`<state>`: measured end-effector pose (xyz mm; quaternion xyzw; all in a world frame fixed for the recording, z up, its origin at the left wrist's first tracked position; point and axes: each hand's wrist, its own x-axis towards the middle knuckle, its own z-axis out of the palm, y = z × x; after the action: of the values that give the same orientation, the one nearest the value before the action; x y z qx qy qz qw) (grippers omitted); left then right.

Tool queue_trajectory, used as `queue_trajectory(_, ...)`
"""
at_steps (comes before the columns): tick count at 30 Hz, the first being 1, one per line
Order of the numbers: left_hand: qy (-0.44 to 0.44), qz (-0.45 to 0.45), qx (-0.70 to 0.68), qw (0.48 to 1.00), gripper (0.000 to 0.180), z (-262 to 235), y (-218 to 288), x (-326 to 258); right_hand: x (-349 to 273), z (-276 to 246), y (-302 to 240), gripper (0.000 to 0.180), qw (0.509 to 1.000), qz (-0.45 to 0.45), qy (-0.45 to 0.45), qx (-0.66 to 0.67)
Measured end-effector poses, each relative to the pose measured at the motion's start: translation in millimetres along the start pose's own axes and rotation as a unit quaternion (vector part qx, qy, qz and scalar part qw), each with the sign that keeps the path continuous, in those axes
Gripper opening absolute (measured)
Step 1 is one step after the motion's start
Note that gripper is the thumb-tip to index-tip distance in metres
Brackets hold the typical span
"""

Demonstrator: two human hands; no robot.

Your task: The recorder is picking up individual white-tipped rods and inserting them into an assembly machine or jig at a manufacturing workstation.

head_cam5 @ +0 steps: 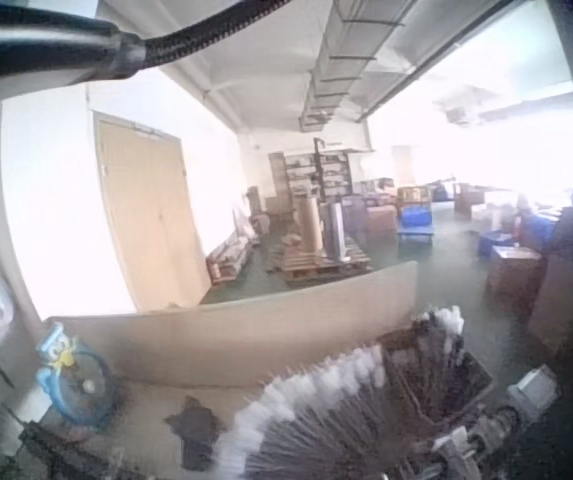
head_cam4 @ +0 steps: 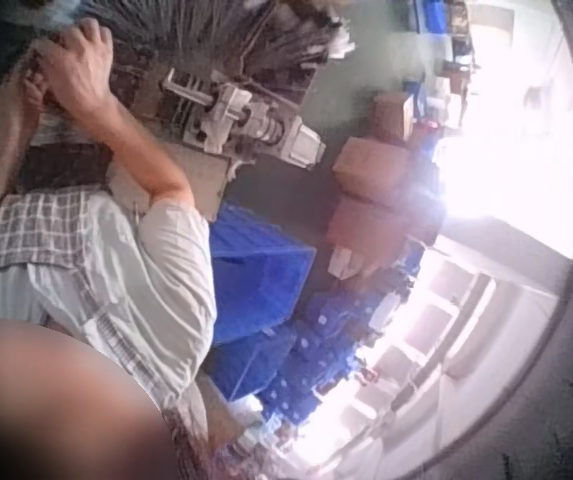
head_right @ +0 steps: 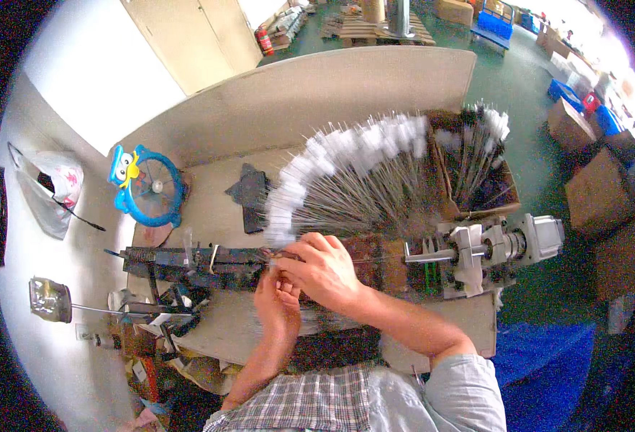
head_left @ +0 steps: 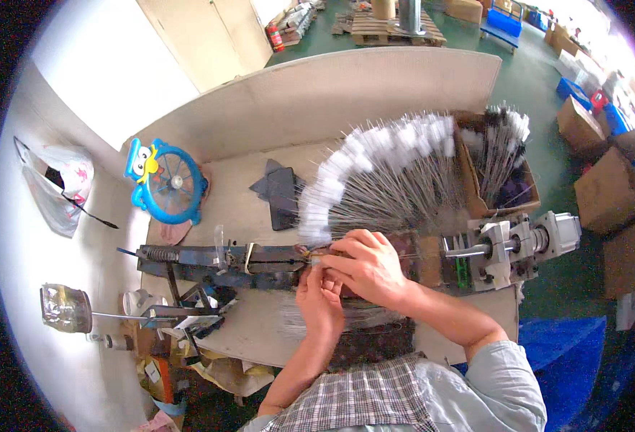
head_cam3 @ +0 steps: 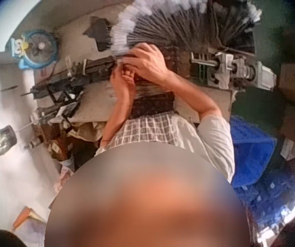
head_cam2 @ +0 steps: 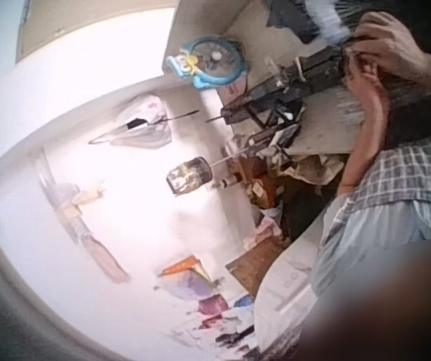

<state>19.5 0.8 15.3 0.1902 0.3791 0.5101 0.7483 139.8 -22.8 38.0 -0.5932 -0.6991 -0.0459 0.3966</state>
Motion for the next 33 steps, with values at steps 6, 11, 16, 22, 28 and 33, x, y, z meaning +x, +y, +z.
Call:
queue_trajectory(6,-0.035,0.026,0.025,0.999,0.015,9,-2,-3,-5,-10,9,0.027,1.0,-0.011,0.004,-0.002)
queue_trajectory(11,-0.027,0.011,0.018,0.999,0.013,0,-1,1,-1,1,-7,0.035,1.0,0.024,0.008,-0.012)
queue_trajectory(16,0.001,-0.017,-0.025,1.0,0.01,-3,-4,1,-2,-3,-11,0.033,0.997,0.052,0.02,-0.049)
queue_trajectory(22,-0.016,-0.029,-0.076,0.997,0.013,-10,-4,3,1,-7,-13,0.027,0.998,-0.015,0.022,-0.055)
queue_trajectory(28,0.009,-0.054,-0.118,0.992,0.018,-3,-2,0,7,-7,-14,0.025,0.999,-0.001,0.0,-0.045)
queue_trajectory(33,-0.054,-0.05,-0.13,0.989,0.019,-14,-1,3,10,-3,-16,0.026,0.999,-0.012,-0.015,-0.039)
